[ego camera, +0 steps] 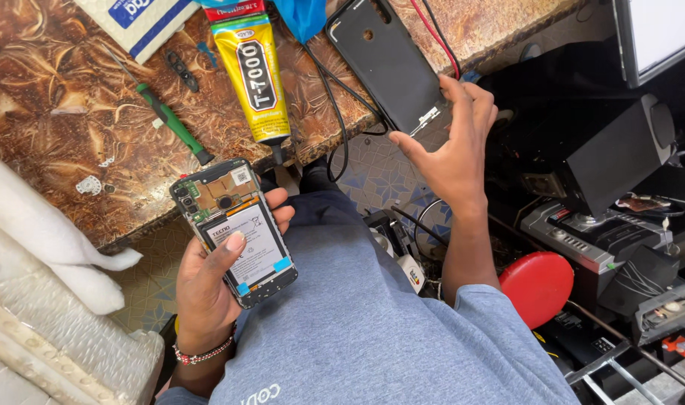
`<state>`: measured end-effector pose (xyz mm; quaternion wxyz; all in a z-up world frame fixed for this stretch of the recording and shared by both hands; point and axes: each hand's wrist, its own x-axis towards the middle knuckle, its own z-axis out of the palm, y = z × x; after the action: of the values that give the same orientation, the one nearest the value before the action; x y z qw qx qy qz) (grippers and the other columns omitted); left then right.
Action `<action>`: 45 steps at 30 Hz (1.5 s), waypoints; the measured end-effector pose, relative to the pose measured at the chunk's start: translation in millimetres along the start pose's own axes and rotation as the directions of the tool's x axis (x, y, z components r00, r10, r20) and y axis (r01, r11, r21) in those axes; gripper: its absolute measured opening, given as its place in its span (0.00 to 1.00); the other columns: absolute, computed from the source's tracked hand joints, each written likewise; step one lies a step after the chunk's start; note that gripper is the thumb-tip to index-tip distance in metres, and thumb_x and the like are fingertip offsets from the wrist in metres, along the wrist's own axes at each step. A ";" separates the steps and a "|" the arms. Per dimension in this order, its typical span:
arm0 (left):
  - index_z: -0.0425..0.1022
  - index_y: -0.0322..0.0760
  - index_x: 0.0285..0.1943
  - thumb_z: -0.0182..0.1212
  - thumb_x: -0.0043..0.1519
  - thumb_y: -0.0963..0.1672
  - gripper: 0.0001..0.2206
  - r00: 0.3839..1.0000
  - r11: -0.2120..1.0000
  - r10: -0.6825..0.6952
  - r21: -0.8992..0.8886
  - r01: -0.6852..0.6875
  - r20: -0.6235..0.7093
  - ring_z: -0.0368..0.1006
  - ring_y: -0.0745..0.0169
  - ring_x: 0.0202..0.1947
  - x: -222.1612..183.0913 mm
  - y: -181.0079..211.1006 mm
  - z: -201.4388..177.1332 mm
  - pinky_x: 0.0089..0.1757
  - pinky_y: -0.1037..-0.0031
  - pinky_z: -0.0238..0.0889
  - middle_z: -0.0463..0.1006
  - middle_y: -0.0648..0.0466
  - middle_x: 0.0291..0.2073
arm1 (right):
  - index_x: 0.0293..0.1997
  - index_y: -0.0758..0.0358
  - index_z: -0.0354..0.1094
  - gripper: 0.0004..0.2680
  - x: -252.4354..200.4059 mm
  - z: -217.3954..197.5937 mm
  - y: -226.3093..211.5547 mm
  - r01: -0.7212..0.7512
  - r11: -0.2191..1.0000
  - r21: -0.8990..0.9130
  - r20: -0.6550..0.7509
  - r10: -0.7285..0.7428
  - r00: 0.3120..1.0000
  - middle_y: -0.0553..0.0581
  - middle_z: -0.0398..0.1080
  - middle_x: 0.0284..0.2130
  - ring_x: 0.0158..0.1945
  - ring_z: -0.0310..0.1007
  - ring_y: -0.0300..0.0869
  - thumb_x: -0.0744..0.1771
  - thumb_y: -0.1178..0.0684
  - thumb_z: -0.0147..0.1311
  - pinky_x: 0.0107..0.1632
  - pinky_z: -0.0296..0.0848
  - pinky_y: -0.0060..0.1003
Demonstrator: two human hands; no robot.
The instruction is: The person cleans the edges of a mobile phone chassis using their fingers and then applies a new screen to the frame.
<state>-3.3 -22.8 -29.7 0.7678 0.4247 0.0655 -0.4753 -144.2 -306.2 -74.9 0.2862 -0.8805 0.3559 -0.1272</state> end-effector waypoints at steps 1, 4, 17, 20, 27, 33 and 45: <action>0.57 0.20 0.71 0.55 0.62 0.42 0.27 1.000 1.000 0.006 0.000 -0.006 -0.002 0.72 0.30 0.60 0.0 0.2 -0.2 0.62 0.50 0.64 0.68 0.22 0.64 | 0.68 0.61 0.57 0.31 0.6 -0.6 -0.8 0.005 1.000 0.003 0.001 -0.005 1.000 0.60 0.53 0.55 0.60 0.54 0.51 0.65 0.30 0.61 0.65 0.60 0.50; 0.59 0.19 0.68 0.54 0.63 0.42 0.26 1.000 0.999 0.012 0.043 -0.012 0.014 0.72 0.32 0.60 0.1 0.7 -1.4 0.62 0.51 0.65 0.68 0.23 0.65 | 0.65 0.58 0.56 0.29 2.6 -1.9 -2.5 0.008 0.998 0.065 -0.029 -0.006 1.000 0.58 0.52 0.54 0.56 0.53 0.47 0.63 0.36 0.69 0.58 0.64 0.41; 0.57 0.20 0.70 0.55 0.62 0.42 0.28 1.000 1.000 0.023 0.010 -0.023 -0.012 0.72 0.30 0.60 -1.8 2.0 -3.2 0.62 0.49 0.64 0.68 0.23 0.64 | 0.73 0.63 0.44 0.28 -7.0 -10.5 6.8 0.160 0.847 0.507 -0.183 -0.075 0.980 0.62 0.53 0.66 0.67 0.61 0.47 0.67 0.65 0.62 0.68 0.67 0.38; 0.57 0.19 0.71 0.55 0.62 0.42 0.28 1.000 1.000 0.012 0.000 -0.012 0.000 0.72 0.30 0.60 -0.3 1.6 -5.4 0.62 0.50 0.64 0.67 0.23 0.65 | 0.74 0.60 0.44 0.29 -8.3 -18.1 18.6 0.182 0.762 0.622 -0.233 -0.042 0.972 0.63 0.54 0.68 0.69 0.61 0.48 0.67 0.65 0.62 0.71 0.67 0.41; 0.57 0.19 0.70 0.57 0.62 0.43 0.29 0.998 1.000 -0.002 -0.029 0.004 0.056 0.71 0.32 0.61 2.4 0.8 -6.8 0.62 0.52 0.64 0.66 0.22 0.66 | 0.74 0.59 0.45 0.28 -12.5 -23.5 31.6 0.185 0.671 0.718 -0.230 -0.021 0.973 0.64 0.56 0.69 0.69 0.61 0.50 0.68 0.64 0.63 0.75 0.66 0.45; 0.56 0.17 0.70 0.57 0.61 0.43 0.30 0.998 0.999 0.006 -0.054 -0.002 0.065 0.71 0.31 0.61 1.6 2.0 -4.5 0.62 0.51 0.63 0.65 0.21 0.66 | 0.75 0.58 0.43 0.29 -12.2 -24.6 27.4 0.097 0.669 0.737 -0.104 -0.030 0.994 0.65 0.58 0.68 0.68 0.63 0.49 0.68 0.62 0.62 0.73 0.66 0.42; 0.57 0.16 0.69 0.59 0.64 0.45 0.30 0.978 0.992 0.013 -0.129 0.014 0.207 0.67 0.29 0.65 -3.8 2.5 -2.4 0.65 0.52 0.62 0.63 0.22 0.68 | 0.79 0.63 0.42 0.33 -5.3 4.5 21.6 -0.170 0.818 0.549 0.138 0.112 0.984 0.46 0.57 0.23 0.28 0.55 0.27 0.68 0.59 0.69 0.40 0.65 0.22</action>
<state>-2.6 -18.0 -27.9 0.7961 0.3222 0.0160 -0.5120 -158.0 -313.2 -91.5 0.5568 -0.7348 0.3526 -0.1604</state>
